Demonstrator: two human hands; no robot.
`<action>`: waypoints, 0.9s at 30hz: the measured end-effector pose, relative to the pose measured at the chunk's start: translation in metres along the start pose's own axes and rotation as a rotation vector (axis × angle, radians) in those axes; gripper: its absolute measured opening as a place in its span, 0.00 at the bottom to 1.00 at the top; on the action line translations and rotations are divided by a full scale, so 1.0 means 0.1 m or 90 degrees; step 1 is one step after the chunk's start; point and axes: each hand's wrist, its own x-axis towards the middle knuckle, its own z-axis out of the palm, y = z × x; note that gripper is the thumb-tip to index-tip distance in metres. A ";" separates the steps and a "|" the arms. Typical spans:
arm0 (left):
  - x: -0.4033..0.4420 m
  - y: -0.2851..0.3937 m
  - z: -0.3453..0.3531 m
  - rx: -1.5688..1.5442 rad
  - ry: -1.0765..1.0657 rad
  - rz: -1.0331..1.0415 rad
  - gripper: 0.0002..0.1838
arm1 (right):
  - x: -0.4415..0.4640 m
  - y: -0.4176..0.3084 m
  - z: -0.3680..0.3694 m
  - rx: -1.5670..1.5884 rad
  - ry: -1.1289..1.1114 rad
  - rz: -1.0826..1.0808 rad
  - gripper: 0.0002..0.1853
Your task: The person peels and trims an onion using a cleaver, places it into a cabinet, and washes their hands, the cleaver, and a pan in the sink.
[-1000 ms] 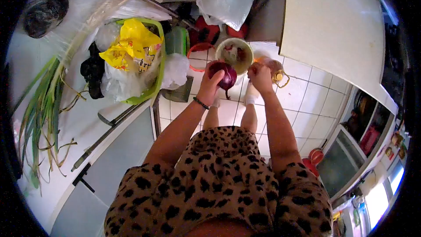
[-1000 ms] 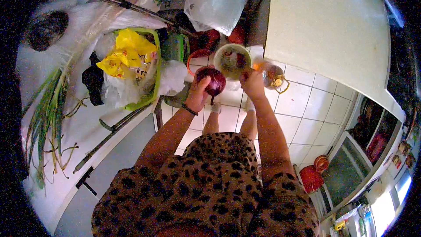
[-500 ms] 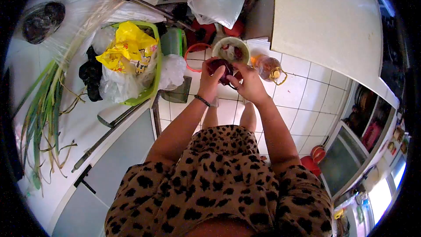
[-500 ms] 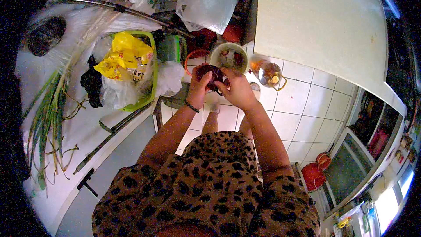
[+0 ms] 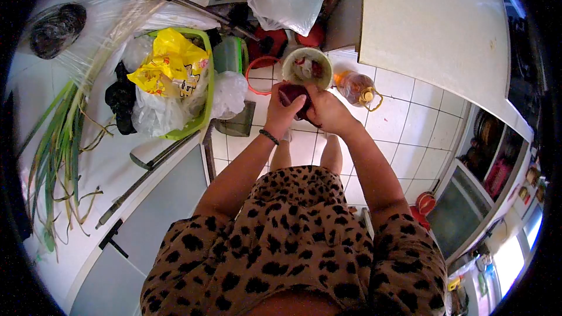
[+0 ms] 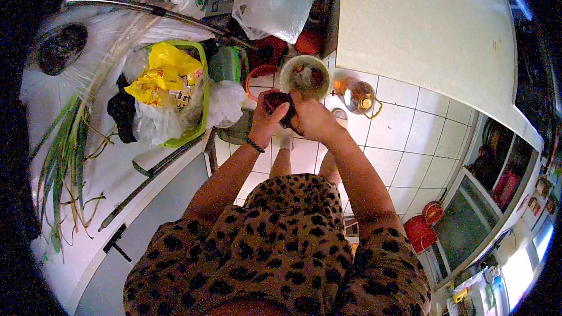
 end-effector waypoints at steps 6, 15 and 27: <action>-0.04 0.07 -0.09 -0.053 -0.041 -0.074 0.28 | -0.02 0.03 0.13 0.000 0.039 -0.027 0.22; -0.18 0.15 -0.11 -0.051 -0.211 -0.059 0.29 | 0.08 0.30 0.09 0.003 0.071 -0.022 0.08; 0.00 0.14 -0.12 -0.825 -0.206 -0.237 0.31 | 0.73 1.33 0.68 -0.090 0.157 0.135 0.17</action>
